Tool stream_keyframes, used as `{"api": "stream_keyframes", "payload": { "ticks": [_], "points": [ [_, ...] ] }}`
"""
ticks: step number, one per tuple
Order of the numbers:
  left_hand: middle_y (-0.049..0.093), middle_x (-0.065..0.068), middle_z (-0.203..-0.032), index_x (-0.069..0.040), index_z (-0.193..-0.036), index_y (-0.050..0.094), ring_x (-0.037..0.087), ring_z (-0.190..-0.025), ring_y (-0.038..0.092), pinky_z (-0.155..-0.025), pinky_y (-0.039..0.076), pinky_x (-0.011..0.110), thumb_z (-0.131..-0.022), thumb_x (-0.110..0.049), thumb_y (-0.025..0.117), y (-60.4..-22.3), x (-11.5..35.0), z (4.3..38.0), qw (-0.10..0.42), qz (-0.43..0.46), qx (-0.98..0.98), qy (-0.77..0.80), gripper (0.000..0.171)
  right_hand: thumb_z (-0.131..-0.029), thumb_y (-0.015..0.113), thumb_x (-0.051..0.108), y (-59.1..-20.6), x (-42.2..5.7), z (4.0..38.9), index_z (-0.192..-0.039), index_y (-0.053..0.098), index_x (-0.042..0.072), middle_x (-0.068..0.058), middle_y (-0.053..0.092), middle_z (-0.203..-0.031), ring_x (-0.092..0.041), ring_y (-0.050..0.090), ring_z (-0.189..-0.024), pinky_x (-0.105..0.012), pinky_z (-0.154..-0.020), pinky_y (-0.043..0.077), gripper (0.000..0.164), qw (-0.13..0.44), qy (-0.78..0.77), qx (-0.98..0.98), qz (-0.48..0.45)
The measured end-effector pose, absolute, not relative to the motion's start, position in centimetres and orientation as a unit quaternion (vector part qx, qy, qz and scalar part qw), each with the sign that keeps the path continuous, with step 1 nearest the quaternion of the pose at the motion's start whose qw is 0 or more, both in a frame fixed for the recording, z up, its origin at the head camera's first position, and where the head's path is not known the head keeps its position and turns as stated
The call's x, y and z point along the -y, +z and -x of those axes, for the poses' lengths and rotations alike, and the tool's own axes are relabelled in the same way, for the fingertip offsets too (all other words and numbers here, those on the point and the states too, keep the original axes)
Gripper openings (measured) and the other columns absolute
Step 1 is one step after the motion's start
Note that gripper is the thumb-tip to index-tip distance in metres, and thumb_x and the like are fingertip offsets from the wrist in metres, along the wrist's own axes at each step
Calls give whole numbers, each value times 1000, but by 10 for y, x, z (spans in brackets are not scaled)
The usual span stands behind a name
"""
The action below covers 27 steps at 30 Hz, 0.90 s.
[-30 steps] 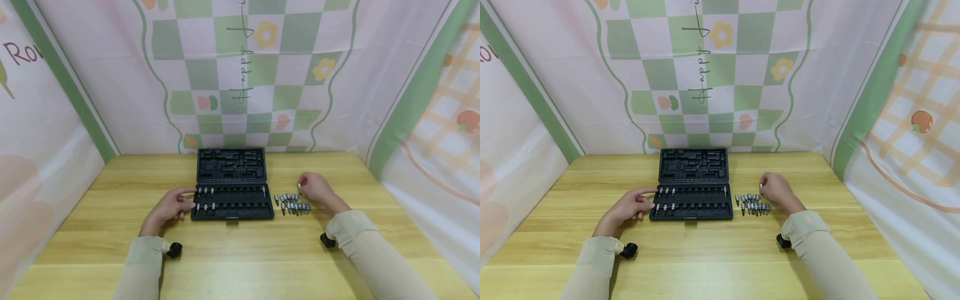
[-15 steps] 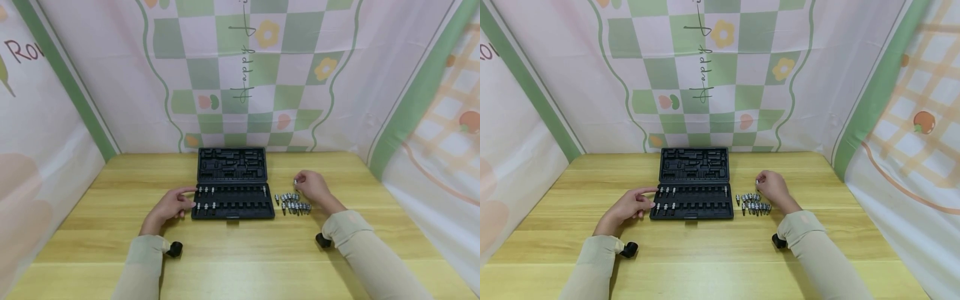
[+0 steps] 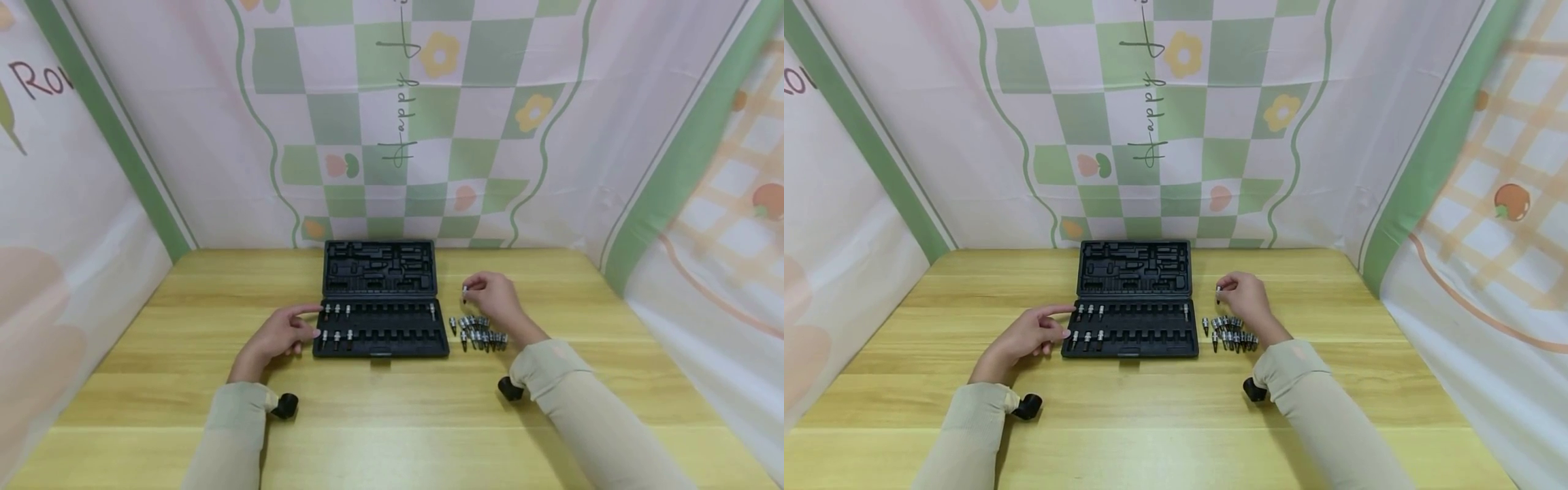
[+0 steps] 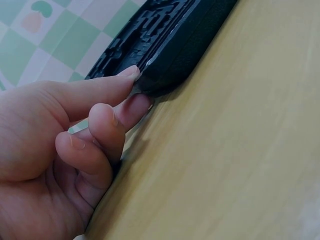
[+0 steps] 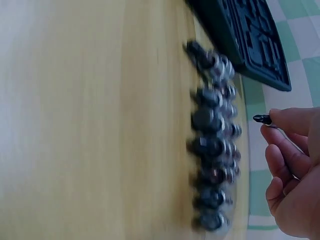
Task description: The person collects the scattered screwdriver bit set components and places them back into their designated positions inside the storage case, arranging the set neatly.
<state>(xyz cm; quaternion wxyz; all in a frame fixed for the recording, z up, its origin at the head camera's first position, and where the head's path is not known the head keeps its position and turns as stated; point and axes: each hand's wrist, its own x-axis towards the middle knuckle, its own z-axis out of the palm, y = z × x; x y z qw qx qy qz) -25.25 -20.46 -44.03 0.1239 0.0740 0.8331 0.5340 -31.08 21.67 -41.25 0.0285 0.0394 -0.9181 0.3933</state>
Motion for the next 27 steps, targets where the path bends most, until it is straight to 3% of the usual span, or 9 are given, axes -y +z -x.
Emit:
{"api": "stream_keyframes", "payload": {
  "ticks": [14,27],
  "points": [
    [69,10,-90,-12,-143,49,17,-49,53,-41,38,25,-93,-7,65,-442,205,250,125,-74,-829,540,53,-90,70,8,-413,-192,305,-102,71,1,-9,68,-91,-24,63,-82,-35,-66,52,14,8,412,909,-67],
    [68,10,-90,-13,-143,50,17,-49,53,-41,38,25,-93,-8,66,-441,205,252,124,-71,-831,537,53,-86,72,5,-417,-168,301,-99,71,-2,-10,69,-88,-22,65,-79,-34,-67,53,14,-1,444,893,-72]
  ]
}}
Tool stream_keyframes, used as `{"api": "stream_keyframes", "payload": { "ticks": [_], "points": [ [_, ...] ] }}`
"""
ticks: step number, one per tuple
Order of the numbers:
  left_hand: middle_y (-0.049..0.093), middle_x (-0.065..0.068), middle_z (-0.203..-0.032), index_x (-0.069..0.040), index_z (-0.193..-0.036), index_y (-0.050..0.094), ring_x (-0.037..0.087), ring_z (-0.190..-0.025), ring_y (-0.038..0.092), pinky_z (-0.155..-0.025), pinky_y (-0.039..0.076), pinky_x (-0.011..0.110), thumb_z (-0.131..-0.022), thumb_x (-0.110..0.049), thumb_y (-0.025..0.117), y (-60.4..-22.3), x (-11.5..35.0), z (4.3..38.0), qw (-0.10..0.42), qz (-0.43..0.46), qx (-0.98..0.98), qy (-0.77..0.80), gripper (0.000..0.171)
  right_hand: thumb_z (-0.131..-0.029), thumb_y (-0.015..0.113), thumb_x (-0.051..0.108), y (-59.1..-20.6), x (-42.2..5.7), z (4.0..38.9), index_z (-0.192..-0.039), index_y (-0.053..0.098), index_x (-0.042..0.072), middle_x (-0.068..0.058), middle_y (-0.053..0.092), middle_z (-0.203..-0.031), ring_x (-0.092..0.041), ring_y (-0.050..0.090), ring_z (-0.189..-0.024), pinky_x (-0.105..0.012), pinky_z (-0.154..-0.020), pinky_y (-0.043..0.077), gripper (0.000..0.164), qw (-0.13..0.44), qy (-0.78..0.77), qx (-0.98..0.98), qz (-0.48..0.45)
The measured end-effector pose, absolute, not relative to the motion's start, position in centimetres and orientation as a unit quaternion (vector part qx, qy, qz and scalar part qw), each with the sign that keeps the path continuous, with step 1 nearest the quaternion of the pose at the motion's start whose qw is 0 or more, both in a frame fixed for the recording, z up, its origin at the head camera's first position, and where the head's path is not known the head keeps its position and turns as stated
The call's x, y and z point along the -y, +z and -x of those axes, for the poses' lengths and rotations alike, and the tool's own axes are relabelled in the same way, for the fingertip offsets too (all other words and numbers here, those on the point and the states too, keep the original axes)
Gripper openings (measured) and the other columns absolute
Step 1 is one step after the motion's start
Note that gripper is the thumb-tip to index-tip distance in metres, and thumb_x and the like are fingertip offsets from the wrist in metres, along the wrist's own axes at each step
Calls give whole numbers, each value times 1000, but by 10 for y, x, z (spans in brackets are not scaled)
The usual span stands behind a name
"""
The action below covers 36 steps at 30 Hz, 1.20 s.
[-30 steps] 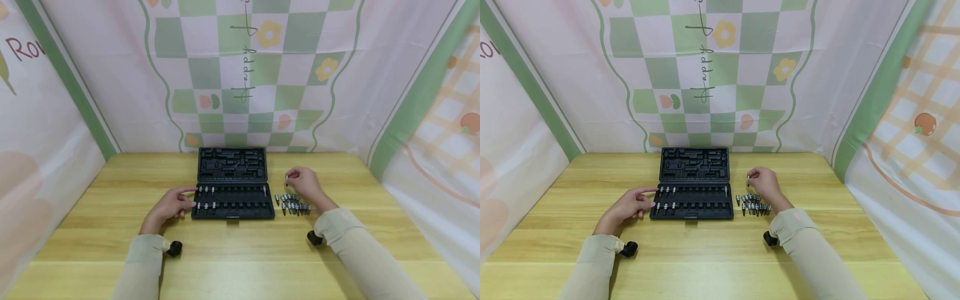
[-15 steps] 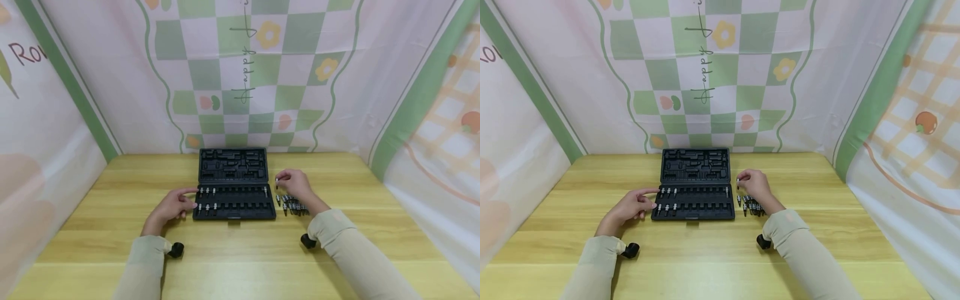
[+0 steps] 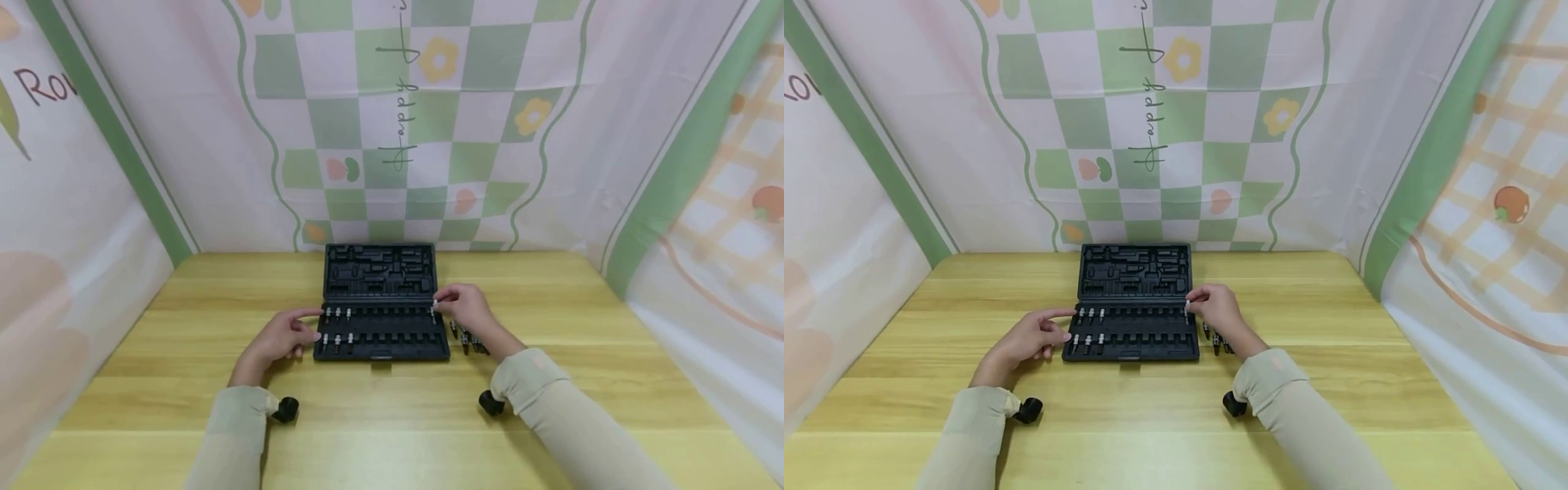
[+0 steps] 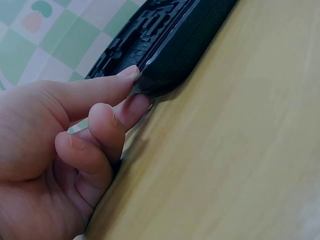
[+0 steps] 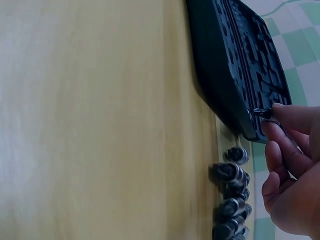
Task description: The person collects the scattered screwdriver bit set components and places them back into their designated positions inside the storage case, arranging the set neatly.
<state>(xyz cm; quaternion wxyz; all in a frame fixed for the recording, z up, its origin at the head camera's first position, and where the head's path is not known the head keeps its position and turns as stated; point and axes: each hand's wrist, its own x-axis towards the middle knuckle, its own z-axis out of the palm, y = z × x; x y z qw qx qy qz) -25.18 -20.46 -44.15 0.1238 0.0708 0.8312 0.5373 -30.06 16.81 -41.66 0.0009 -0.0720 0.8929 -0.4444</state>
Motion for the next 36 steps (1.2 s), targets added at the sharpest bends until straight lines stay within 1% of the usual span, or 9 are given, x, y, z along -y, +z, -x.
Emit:
{"api": "stream_keyframes", "payload": {
  "ticks": [9,12,19,23,29,36],
  "points": [
    [68,10,-90,-12,-143,49,16,-49,53,-41,37,25,-93,-7,65,-441,206,250,127,-68,-828,542,53,-86,73,4,-424,-156,301,-97,73,-1,-8,70,-87,-22,64,-81,-36,-71,52,12,6,-456,-888,67],
    [69,10,-90,-11,-143,49,16,-49,53,-41,38,25,-93,-6,65,-441,206,249,127,-64,-827,544,53,-85,74,4,-425,-152,301,-95,73,0,-8,70,-89,-22,64,-81,-36,-71,52,11,4,-449,-891,68],
    [68,10,-90,-11,-143,49,16,-49,53,-41,38,25,-94,-6,64,-442,206,249,126,-66,-827,544,52,-85,74,4,-425,-146,300,-92,73,2,-5,70,-86,-21,63,-79,-36,-69,51,7,7,-440,-896,60],
    [68,10,-90,-12,-143,49,16,-49,53,-41,38,25,-94,-6,64,-442,206,250,125,-66,-827,543,52,-86,73,4,-425,-145,300,-91,73,2,-6,70,-89,-21,63,-79,-36,-69,51,6,9,-439,-896,60],
    [69,10,-91,-12,-143,49,17,-49,53,-41,38,25,-93,-6,65,-441,205,250,125,-68,-828,542,52,-87,72,6,-427,-146,303,-89,75,4,-7,70,-94,-21,62,-80,-35,-71,51,4,0,-427,-902,63],
    [68,10,-90,-12,-143,49,16,-49,53,-41,38,25,-93,-8,65,-441,204,252,124,-70,-831,537,53,-88,71,5,-428,-147,305,-89,74,4,-6,69,-90,-21,60,-78,-35,-69,49,4,-10,-413,-907,80]
  ]
}}
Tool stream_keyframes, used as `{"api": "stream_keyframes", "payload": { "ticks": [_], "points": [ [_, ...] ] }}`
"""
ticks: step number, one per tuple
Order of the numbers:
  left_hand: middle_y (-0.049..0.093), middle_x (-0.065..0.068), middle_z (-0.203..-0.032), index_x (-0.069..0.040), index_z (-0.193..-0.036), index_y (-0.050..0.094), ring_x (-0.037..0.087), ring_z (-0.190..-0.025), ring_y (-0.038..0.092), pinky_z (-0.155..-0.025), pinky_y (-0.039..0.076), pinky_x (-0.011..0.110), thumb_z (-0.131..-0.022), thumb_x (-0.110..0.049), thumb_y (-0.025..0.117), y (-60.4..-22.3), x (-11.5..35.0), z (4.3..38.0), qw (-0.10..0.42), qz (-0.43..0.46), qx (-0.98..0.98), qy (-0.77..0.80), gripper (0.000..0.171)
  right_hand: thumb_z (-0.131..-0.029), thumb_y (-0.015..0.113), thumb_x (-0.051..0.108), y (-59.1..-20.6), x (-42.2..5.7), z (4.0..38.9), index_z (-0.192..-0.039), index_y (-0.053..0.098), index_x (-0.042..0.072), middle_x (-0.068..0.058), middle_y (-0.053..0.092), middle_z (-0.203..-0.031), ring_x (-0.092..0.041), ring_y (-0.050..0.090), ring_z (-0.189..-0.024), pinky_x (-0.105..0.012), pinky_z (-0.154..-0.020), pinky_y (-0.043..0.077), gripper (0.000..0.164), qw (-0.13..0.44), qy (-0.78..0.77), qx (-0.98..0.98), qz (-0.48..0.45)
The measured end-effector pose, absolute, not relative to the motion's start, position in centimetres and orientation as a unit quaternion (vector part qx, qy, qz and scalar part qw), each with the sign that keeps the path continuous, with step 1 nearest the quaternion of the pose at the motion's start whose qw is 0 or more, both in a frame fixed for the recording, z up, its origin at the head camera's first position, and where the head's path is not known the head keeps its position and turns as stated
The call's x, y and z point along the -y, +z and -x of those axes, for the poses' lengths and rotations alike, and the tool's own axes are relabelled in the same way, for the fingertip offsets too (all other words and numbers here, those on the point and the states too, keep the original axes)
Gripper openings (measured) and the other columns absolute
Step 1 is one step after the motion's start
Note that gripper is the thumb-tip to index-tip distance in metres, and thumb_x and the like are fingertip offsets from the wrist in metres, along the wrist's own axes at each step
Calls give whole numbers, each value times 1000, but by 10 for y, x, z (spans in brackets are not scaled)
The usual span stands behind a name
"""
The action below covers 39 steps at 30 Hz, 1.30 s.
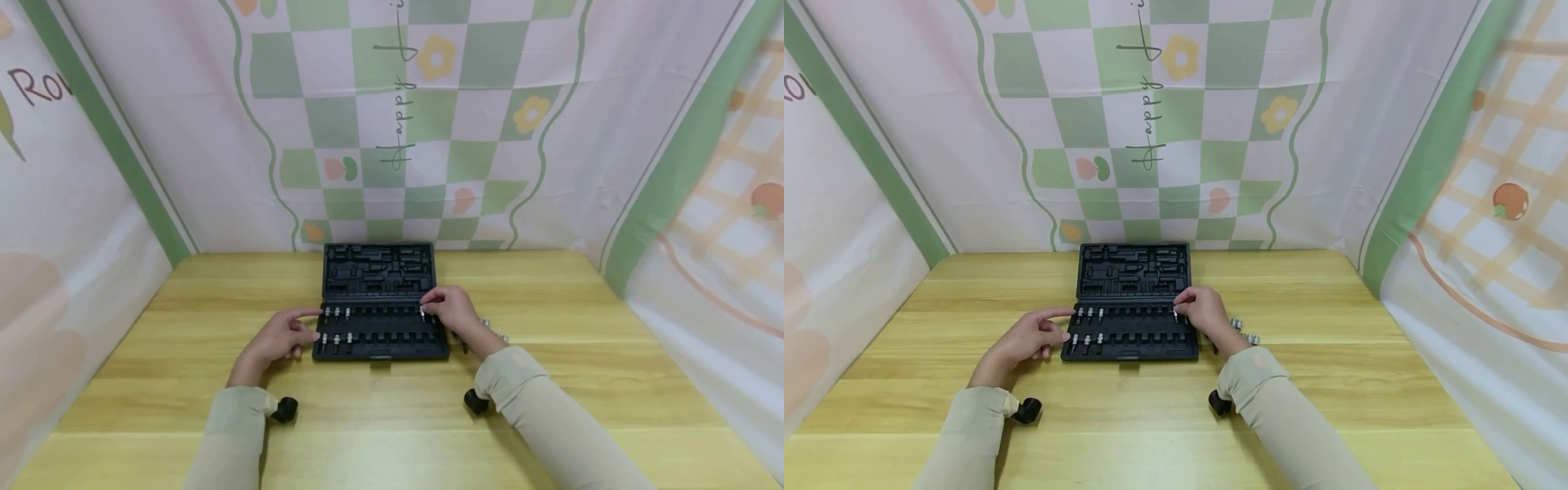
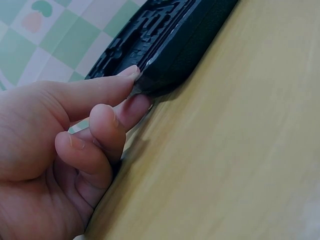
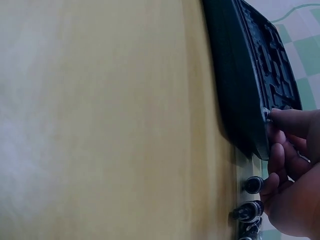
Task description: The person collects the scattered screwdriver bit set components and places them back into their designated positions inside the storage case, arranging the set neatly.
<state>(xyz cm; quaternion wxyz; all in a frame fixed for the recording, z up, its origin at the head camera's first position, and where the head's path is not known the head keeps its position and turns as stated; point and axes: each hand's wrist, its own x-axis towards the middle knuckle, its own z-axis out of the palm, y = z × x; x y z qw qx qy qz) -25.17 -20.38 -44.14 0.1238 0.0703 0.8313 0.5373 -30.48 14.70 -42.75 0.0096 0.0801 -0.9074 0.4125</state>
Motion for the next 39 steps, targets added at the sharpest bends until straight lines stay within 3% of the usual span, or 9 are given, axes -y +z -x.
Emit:
{"api": "stream_keyframes", "payload": {
  "ticks": [6,16,27,31,39],
  "points": [
    [68,10,-91,-14,-143,50,17,-49,53,-42,38,26,-93,-8,65,-443,204,252,125,-70,-830,539,53,-87,72,5,-427,-147,307,-91,72,2,-4,68,-83,-19,60,-76,-34,-68,50,5,8,391,915,-95],
    [68,10,-90,-14,-143,50,17,-49,53,-42,39,27,-93,-9,66,-443,205,254,123,-68,-831,538,53,-88,70,6,-422,-147,314,-102,71,4,-6,62,-81,-20,55,-70,-34,-62,45,14,-57,402,911,-77],
    [67,10,-89,-15,-143,50,17,-48,53,-42,38,26,-93,-9,66,-443,205,253,121,-73,-834,534,53,-86,72,6,-419,-146,320,-99,69,2,-5,55,-72,-18,46,-62,-32,-58,40,14,-69,393,913,-81],
    [67,10,-88,-14,-143,51,17,-48,52,-41,38,26,-93,-9,66,-443,205,254,119,-75,-835,532,52,-86,73,7,-415,-144,320,-99,68,2,-7,56,-77,-19,47,-66,-32,-60,40,14,-83,381,918,-75],
    [67,10,-86,-14,-143,50,17,-48,52,-41,37,26,-93,-8,66,-443,206,255,120,-77,-834,533,53,-86,73,8,-411,-145,327,-94,67,4,-14,61,-107,-28,53,-88,-40,-76,45,11,-116,374,917,-76]
  ]
}}
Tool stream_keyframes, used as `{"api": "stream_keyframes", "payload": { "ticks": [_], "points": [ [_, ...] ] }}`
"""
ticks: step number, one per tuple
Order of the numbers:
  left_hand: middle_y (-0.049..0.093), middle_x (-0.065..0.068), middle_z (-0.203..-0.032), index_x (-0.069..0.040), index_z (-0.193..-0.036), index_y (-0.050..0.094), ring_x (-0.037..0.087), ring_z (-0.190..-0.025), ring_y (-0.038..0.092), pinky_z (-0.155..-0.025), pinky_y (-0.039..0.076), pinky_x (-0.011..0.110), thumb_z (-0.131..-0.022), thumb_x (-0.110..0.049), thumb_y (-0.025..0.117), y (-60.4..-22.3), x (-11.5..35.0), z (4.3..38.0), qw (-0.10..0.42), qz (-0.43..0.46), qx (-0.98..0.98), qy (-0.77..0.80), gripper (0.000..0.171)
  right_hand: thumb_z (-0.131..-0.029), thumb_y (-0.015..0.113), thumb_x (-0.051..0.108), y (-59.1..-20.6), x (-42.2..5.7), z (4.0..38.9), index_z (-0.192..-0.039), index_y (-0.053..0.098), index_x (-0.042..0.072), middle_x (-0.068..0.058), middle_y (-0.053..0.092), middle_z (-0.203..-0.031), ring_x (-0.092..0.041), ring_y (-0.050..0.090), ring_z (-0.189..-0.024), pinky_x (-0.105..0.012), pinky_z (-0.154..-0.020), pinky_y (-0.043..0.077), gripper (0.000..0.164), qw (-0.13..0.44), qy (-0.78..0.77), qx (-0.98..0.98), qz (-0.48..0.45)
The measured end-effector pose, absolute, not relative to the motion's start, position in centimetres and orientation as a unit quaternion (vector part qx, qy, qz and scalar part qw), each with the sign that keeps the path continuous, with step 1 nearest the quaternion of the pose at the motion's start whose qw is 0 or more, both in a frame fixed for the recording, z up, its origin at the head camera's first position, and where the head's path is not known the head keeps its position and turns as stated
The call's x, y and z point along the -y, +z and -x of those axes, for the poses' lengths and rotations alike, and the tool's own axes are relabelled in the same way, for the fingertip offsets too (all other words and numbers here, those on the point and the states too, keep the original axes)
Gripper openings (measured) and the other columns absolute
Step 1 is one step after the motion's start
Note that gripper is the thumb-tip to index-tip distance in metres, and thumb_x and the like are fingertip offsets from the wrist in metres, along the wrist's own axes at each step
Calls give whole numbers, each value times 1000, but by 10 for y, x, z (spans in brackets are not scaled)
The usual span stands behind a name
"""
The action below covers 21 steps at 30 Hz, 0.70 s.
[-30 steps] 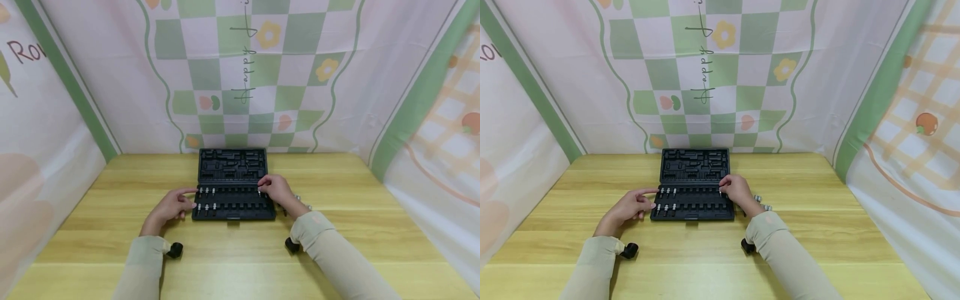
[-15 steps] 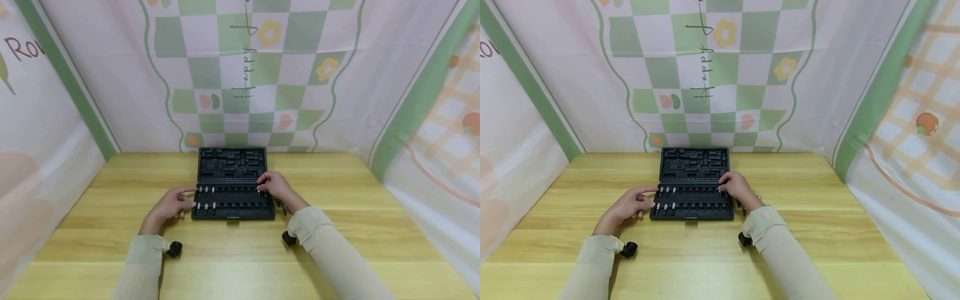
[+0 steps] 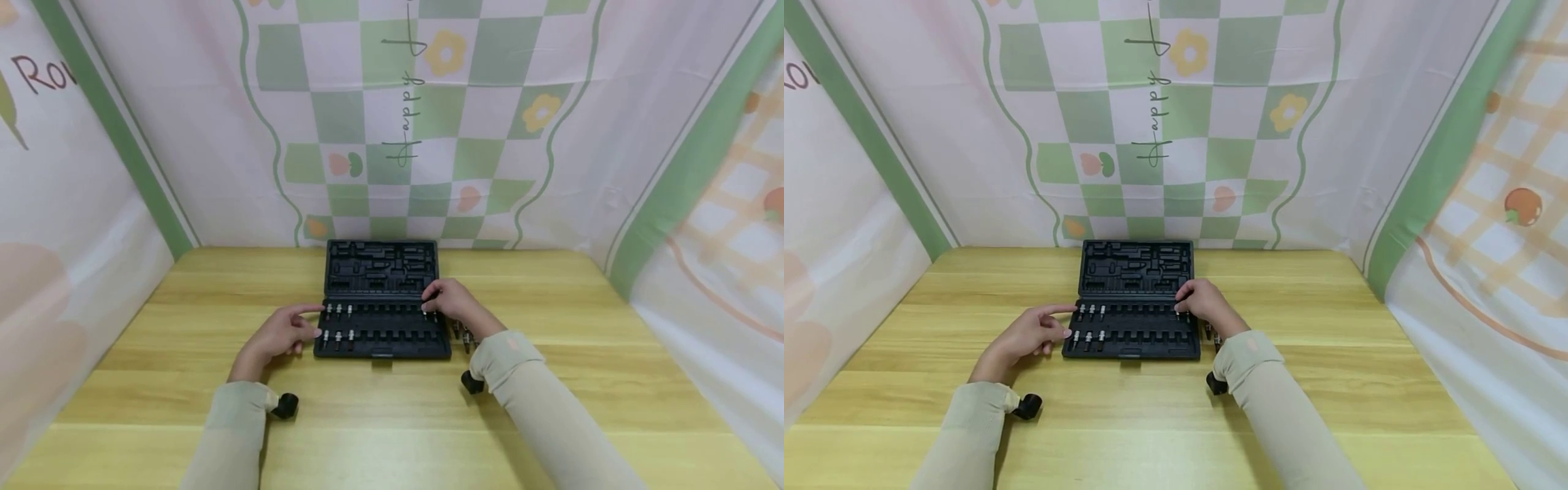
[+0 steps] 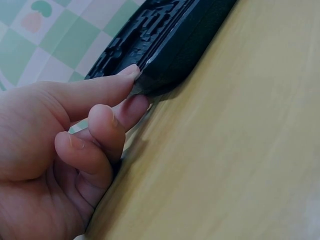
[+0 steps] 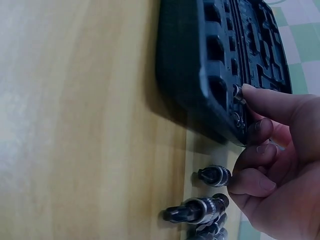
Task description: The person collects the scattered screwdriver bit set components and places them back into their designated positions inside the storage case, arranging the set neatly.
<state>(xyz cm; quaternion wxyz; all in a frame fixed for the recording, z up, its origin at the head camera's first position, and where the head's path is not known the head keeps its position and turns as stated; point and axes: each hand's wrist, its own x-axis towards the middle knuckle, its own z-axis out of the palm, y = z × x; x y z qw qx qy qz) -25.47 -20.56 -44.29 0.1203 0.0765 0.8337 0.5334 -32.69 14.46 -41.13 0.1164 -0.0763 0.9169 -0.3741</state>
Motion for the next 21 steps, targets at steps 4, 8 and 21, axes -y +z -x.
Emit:
{"api": "stream_keyframes", "payload": {
  "ticks": [4,8,21],
  "points": [
    [67,10,-86,-13,-143,50,17,-47,52,-41,38,26,-93,-8,66,-442,206,255,121,-83,-833,533,53,-85,75,9,-410,-146,328,-91,66,5,-13,61,-103,-27,54,-85,-40,-73,46,11,119,-374,-916,85],
    [66,11,-85,-12,-143,49,17,-48,52,-42,38,26,-93,-7,65,-441,208,254,122,-86,-832,534,53,-85,73,7,-411,-143,328,-93,66,3,-13,61,-104,-27,54,-88,-40,-77,45,11,112,-380,-915,78],
    [66,11,-85,-10,-142,50,15,-47,52,-41,38,25,-92,-8,67,-445,208,257,120,-93,-829,539,52,-84,73,4,-413,-141,325,-93,65,1,-13,61,-100,-26,53,-85,-39,-74,45,12,98,-375,-918,84]
  ]
}}
